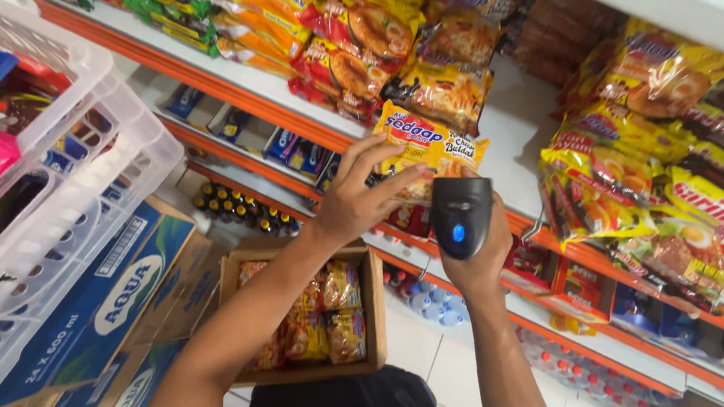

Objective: The person scans packages of instant noodles on shelves and in a box using a handheld barcode scanner.

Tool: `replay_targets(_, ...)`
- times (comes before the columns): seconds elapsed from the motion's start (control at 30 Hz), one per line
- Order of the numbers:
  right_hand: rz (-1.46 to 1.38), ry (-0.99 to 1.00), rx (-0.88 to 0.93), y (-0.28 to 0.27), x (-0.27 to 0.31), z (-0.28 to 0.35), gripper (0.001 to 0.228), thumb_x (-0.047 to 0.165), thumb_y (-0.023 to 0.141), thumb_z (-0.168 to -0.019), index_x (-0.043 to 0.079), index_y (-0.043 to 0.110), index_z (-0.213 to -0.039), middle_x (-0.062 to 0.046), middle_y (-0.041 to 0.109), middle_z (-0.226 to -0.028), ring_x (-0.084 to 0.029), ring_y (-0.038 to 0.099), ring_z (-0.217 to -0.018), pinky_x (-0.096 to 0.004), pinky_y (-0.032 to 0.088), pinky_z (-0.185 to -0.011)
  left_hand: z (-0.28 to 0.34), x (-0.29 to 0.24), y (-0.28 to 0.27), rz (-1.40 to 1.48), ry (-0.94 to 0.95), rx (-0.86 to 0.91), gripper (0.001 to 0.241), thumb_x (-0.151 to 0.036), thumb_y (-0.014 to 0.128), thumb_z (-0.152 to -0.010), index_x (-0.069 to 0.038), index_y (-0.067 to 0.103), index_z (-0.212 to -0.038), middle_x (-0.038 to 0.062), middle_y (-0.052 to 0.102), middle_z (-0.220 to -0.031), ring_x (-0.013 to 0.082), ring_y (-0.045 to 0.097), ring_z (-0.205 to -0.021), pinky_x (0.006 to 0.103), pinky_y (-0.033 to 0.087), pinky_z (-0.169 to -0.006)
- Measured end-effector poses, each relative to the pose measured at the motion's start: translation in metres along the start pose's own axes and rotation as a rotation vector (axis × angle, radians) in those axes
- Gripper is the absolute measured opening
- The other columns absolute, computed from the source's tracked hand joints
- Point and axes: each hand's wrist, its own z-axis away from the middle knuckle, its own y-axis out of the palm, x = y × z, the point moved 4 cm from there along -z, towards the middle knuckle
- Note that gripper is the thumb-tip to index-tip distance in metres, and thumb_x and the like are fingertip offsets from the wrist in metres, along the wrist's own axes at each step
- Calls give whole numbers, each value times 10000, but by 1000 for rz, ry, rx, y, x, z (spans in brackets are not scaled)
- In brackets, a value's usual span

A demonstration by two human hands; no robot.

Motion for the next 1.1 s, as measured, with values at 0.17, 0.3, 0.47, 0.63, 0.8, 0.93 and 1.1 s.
replay_targets(0.17,86,-57,-157,-5,-18,-25,398,7,783,-803,31,651,-1178,-177,669,-1131,-354,682,-1040,-406,549,-911,-21,34,2,93,49,13,716,-49,911,-726,-150,656,-1388,142,557,-1390,343,549,-1353,456,503,-1170)
replay_targets(0.3,75,-4,-245,-8,-27,-55,346,-6,759,-826,33,641,-1149,-164,656,-1049,-349,675,-961,-407,543,-860,-39,64,-6,-28,2,-39,665,-228,874,-873,-191,573,-1464,126,488,-1495,368,454,-1440,527,397,-1225)
replay_targets(0.47,111,43,-172,12,-46,-91,381,39,812,-823,42,608,-1145,-182,652,-1047,-394,649,-961,-438,532,-857,-48,101,-5,-264,-137,177,686,-452,748,-888,-210,521,-1489,176,324,-1621,447,242,-1505,691,136,-1182)
replay_targets(0.63,261,-19,-238,25,-40,-102,476,102,843,-791,-4,605,-1189,-227,646,-1205,-422,619,-1062,-478,494,-922,-35,118,7,-312,-194,203,653,-501,679,-964,-254,499,-1541,146,291,-1673,409,213,-1555,670,119,-1229)
replay_targets(0.8,516,-202,-348,29,-20,-97,570,98,828,-740,-54,595,-1237,-256,588,-1326,-459,560,-1208,-548,434,-1011,-33,123,11,-314,-196,182,633,-500,676,-959,-243,517,-1516,138,288,-1670,398,234,-1548,659,121,-1240)
replay_targets(0.93,357,-232,-114,49,-20,-99,531,9,781,-789,-4,614,-1293,-165,605,-1392,-379,589,-1297,-545,430,-1122,-33,124,14,-326,-186,169,632,-499,678,-960,-226,518,-1508,139,296,-1660,397,238,-1540,664,122,-1234)
replay_targets(1.1,283,-171,-57,57,-24,-110,587,23,779,-776,-11,609,-1337,-206,570,-1427,-429,529,-1348,-523,399,-1172,-31,126,15,-312,-197,181,634,-496,678,-949,-236,520,-1505,147,293,-1658,402,230,-1535,662,119,-1223)
